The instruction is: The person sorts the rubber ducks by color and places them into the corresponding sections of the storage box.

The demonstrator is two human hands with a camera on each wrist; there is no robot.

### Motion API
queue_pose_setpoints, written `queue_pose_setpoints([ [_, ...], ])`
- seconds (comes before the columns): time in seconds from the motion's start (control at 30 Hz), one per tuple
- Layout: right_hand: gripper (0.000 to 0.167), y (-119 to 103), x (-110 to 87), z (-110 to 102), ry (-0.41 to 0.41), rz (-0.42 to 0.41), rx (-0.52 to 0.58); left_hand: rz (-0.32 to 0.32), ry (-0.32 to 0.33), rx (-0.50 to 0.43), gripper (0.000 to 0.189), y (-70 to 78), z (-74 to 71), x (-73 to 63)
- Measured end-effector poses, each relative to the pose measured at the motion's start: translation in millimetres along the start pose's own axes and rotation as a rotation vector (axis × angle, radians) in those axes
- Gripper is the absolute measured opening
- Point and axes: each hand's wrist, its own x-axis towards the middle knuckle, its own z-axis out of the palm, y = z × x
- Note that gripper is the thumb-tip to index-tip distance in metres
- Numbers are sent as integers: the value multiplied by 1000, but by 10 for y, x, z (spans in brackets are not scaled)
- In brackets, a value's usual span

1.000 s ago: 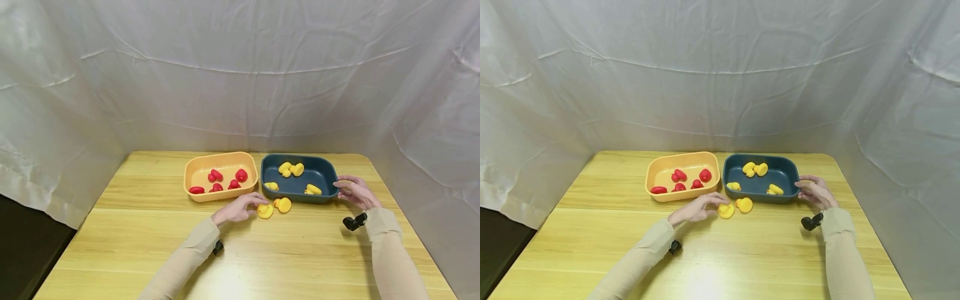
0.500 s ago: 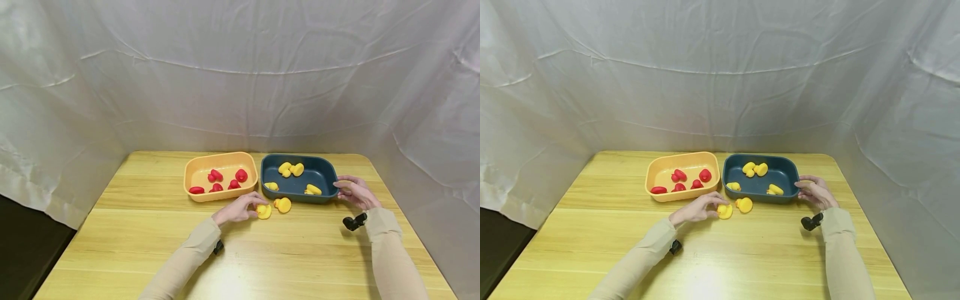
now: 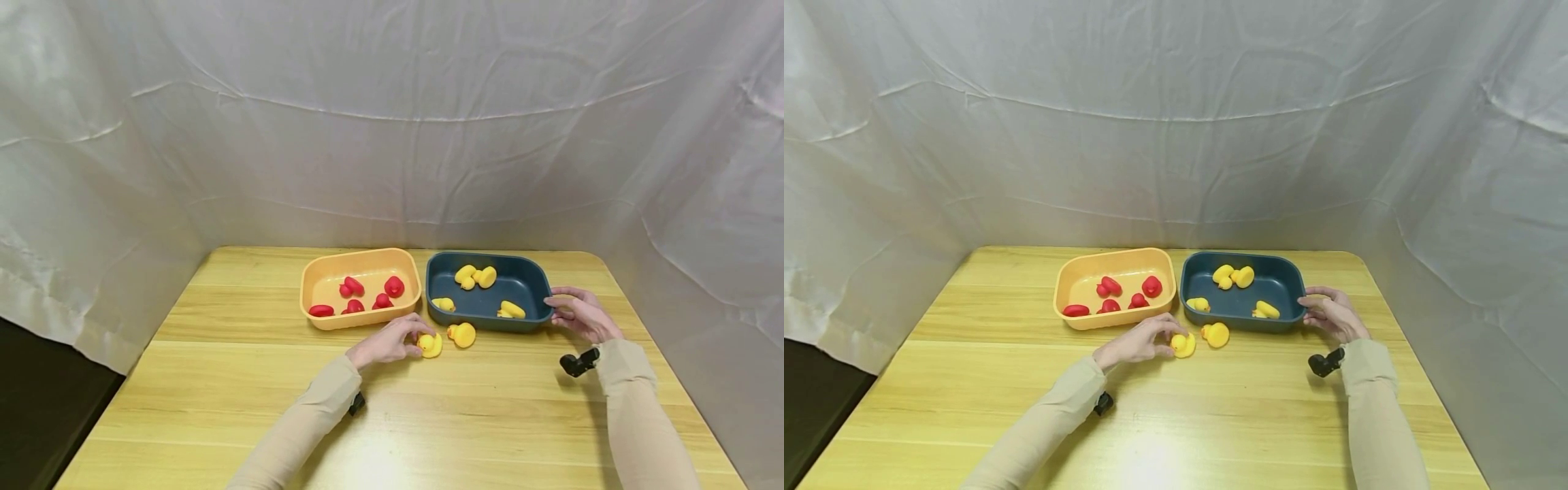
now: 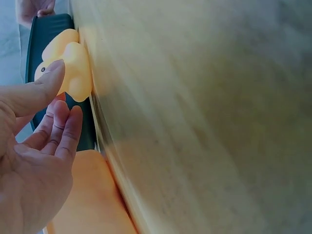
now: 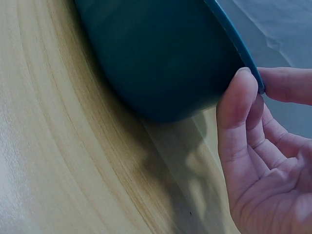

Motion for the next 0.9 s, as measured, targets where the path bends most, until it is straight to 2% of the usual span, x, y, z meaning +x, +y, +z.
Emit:
queue_pose_setpoints([
  [0.37,23,-8,-10,5,-5,-2,6,-5,51,6,38,-31,28,-18],
  [0.9,24,4,0,-1,-5,0,4,28,198,-27,34,-8,41,-69],
])
